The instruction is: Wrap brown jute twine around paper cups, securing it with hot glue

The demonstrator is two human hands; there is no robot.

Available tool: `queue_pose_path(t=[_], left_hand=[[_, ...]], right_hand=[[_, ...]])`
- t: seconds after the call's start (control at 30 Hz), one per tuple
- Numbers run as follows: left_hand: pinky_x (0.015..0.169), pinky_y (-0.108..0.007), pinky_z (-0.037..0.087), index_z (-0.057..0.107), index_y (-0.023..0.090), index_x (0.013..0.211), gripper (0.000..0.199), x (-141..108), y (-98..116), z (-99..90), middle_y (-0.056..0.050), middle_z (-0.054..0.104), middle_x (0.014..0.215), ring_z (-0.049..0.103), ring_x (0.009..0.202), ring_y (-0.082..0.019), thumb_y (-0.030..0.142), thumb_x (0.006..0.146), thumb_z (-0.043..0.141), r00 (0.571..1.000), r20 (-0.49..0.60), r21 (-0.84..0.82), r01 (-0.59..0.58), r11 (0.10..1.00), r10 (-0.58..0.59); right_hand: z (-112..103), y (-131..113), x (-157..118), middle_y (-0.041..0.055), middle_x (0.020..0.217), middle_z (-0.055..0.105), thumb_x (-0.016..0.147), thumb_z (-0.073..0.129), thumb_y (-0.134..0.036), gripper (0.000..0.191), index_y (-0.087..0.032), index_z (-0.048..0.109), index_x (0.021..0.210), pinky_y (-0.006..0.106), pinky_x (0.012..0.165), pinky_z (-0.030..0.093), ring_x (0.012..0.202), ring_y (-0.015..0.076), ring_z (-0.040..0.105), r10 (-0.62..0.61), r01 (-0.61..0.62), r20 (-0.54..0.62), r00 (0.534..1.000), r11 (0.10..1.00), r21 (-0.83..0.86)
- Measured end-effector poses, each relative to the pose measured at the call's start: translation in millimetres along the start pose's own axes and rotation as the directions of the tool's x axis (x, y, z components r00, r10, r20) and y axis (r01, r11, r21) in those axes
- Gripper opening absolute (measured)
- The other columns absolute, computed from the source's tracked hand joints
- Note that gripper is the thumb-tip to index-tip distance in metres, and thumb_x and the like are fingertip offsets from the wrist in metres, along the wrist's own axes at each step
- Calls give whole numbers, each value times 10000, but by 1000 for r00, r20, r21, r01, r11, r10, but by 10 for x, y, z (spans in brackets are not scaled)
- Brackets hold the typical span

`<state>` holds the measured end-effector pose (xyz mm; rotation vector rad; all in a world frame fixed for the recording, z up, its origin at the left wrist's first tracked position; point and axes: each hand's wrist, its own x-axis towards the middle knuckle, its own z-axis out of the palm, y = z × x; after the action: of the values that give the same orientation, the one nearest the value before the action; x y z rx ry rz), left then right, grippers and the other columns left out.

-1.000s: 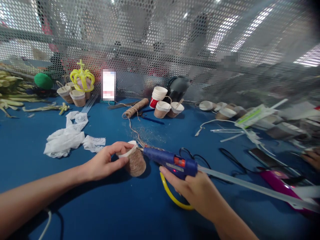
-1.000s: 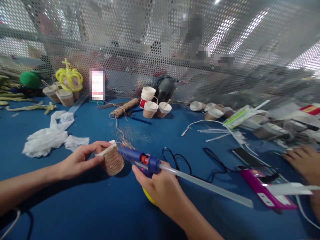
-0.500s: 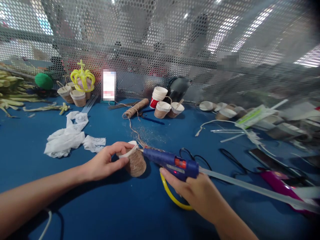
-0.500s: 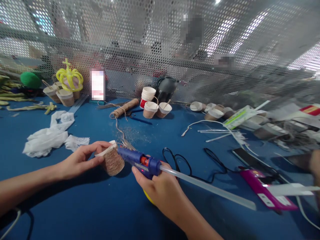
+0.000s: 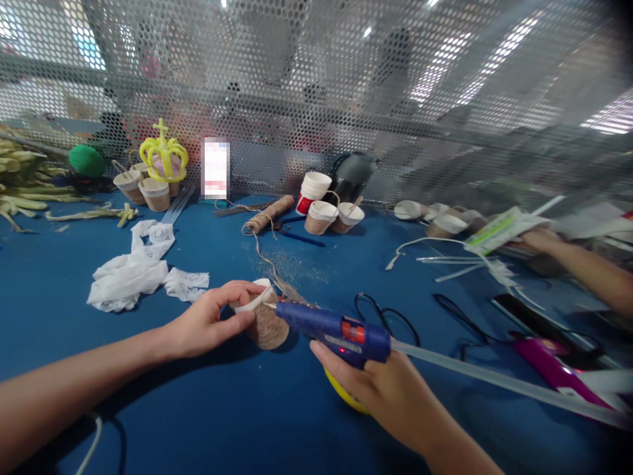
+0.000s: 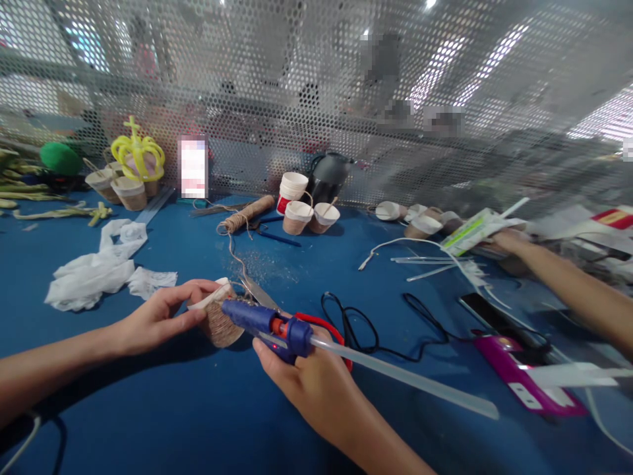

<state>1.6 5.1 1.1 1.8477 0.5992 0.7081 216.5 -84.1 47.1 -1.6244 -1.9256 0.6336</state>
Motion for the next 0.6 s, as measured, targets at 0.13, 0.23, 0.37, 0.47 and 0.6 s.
queue_pose_path(t=[0.13,0.23,0.37,0.47,0.6], left_hand=[[954,-378,341,485,157,716,200,8,9,4,-110,528,1189,449,1143,-240,298,853,447,1000,-5,-2,9,1000,-9],[950,-378,345,481,156,717,196,10,1,3,-116,527,1190,452,1138,-240,297,851,453,1000,-2,3,8,1000,-8],[953,-363,343,479,157,715,196,3,-21,-1,-103,529,1190,458,1131,-231,293,854,451,1000,-6,5,0,1000,1],[952,-361,343,484,157,729,181,-2,-22,-2,-103,528,1185,467,1120,-226,283,854,451,1000,-3,1,-3,1000,3],[953,-363,339,478,158,725,189,-1,-9,-1,-106,531,1176,472,1113,-225,290,856,447,1000,-5,-1,0,1000,0]], right_hand=[[12,-21,8,-47,473,474,780,465,-288,243,-192,483,557,190,444,430,423,85,437,-24,24,-3,1000,1000,-17],[-19,-8,8,-33,466,504,791,440,-299,277,-186,531,556,204,456,441,434,98,461,-41,40,-9,999,996,-86],[-75,124,-7,-5,463,560,817,378,-299,341,-182,661,670,236,475,452,436,123,511,-147,141,-5,989,955,-262],[-46,303,-13,-10,409,540,798,362,-192,346,-227,706,819,248,471,431,379,118,481,-304,291,24,952,883,-368],[38,469,-9,-5,368,499,738,377,-84,383,-244,714,826,251,430,392,316,107,401,-493,373,-62,868,728,-575]])
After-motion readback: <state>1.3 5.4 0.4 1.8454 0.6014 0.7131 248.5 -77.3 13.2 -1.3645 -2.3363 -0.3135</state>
